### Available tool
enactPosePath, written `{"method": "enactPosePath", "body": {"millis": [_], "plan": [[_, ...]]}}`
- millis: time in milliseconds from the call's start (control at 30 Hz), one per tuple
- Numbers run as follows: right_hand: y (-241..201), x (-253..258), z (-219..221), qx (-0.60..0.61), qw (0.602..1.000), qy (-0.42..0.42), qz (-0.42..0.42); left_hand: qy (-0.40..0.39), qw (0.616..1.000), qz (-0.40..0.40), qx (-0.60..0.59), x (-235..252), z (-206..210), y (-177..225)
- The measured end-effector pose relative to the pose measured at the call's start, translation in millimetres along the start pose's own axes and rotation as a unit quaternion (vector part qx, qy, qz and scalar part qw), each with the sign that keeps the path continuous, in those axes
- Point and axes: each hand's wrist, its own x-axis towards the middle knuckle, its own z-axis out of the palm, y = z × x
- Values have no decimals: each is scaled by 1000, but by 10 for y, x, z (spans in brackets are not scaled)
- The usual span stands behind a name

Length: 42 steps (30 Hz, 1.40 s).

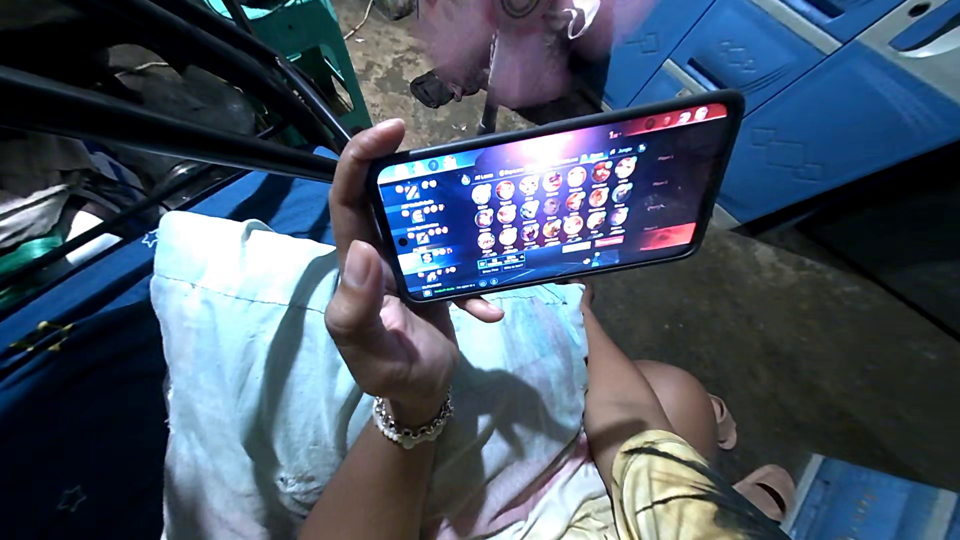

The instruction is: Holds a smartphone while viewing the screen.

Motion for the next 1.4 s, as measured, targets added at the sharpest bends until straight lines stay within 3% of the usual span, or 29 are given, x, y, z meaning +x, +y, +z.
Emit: {"method": "enactPosePath", "body": {"millis": [133, 233, 267, 333, 400, 600, 767, 833, 900, 1000, 1067, 1167, 1233, 1333, 1400], "plan": [[-85, -33, -4, -9, 999, -4, 30, 2, 1000, -2, 5, 4, 3, 4], [570, 471, 123, -18, 995, 27, -90, -1, 1000, -1, 5, 6, -1, 5], [594, 502, 130, -24, 994, 32, -97, -1, 1000, 0, 4, 7, -2, 2], [213, 336, 5, -36, 999, -31, 19, 2, 1000, 1, 5, 7, -1, -1], [122, 222, 11, -27, 999, -19, 24, 1, 1000, -1, 8, 7, -1, 1], [668, 658, 139, -35, 997, 9, -62, -4, 1000, -2, 17, 11, -7, 4], [651, 620, 115, -47, 997, -1, -61, -1, 1000, 0, 12, 8, -6, -1], [868, 671, 225, -34, 981, 79, -176, -4, 1000, -1, 8, 9, -11, -2], [282, 403, -15, -78, 995, -51, 24, -1, 1000, -3, 8, 9, -6, 4], [45, -49, 61, -94, 995, 23, -35, 0, 1000, -4, 11, 8, -1, 10], [-436, -373, 8, -144, 988, -36, 50, -1, 1000, -2, 15, 6, -4, 10], [-138, -320, 237, -146, 984, 91, -55, -5, 1000, -4, 13, 5, -10, 8], [-120, -68, 116, -148, 988, -9, 29, -6, 1000, -4, 10, 8, -13, 7], [64, 67, 117, -127, 992, 9, -5, -3, 1000, -2, 9, 7, -12, 6], [-172, -147, 74, -111, 994, -3, 24, -2, 1000, -1, 5, 6, -12, 4]]}}
